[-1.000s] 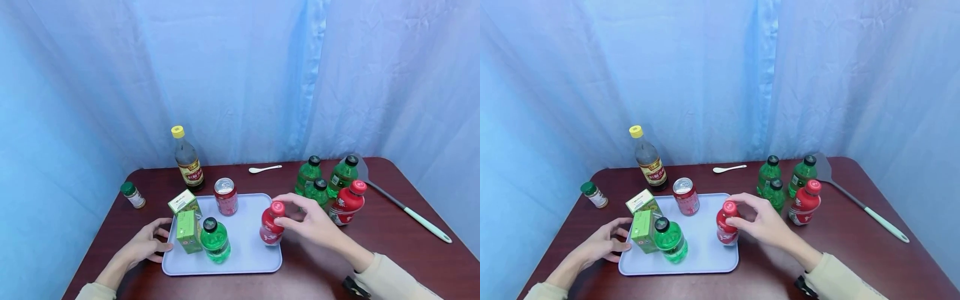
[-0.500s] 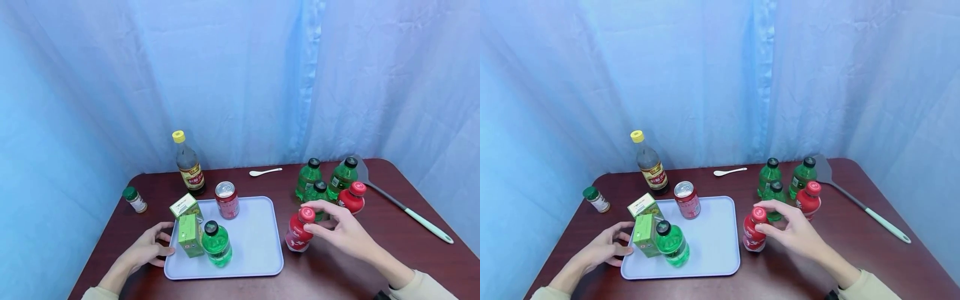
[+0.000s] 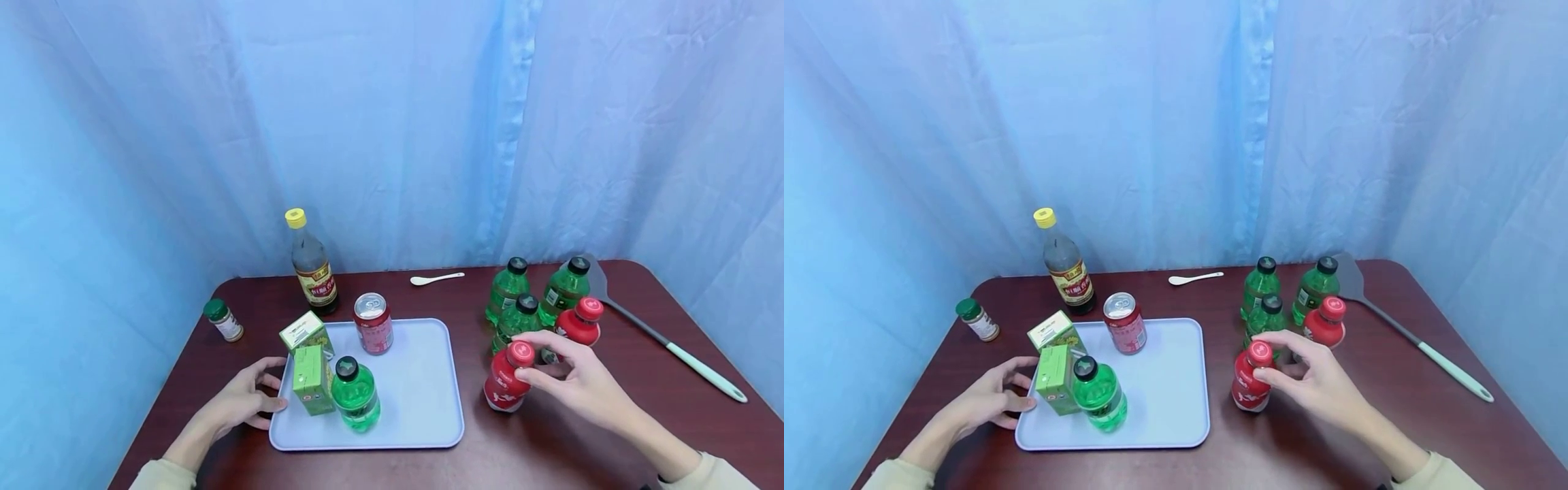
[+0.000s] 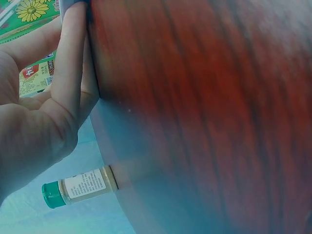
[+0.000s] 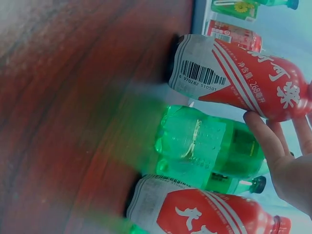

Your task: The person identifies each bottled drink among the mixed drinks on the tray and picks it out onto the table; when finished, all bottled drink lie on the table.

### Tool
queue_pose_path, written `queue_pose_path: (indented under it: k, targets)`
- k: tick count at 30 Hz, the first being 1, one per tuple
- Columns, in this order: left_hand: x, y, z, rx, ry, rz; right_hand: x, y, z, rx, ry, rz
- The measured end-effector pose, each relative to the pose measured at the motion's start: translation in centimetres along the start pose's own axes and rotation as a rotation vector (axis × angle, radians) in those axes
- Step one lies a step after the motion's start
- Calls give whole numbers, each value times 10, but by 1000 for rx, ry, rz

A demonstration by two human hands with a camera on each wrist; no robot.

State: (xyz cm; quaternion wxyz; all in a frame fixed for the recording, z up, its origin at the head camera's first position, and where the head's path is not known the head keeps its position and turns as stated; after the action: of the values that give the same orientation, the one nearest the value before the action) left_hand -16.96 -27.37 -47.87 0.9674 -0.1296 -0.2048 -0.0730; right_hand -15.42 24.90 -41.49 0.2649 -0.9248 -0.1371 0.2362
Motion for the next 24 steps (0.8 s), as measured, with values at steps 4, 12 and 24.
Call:
queue_pose_path:
  k: [4,12,24]
  targets:
    - [0,0,1,-8,-1,-3,1,-1,6,-35,59,-5]
    - [0,0,3,-6,5,-6,3,-1,10,-60,119,-4]
    - [-1,0,0,0,10,-22,5,-2,8,-36,83,-20]
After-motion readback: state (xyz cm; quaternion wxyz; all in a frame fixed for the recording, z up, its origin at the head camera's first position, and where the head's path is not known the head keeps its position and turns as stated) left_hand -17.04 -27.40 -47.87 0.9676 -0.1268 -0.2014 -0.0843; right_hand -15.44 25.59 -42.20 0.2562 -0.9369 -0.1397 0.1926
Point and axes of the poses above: each hand's wrist, its own x-axis away from the middle knuckle, its own y-axis out of the palm, z = x × y, the point moved 2 cm from there along -x, towards the middle knuckle, and after that the axes turned 7 degrees about x, right-handed, at the moved point
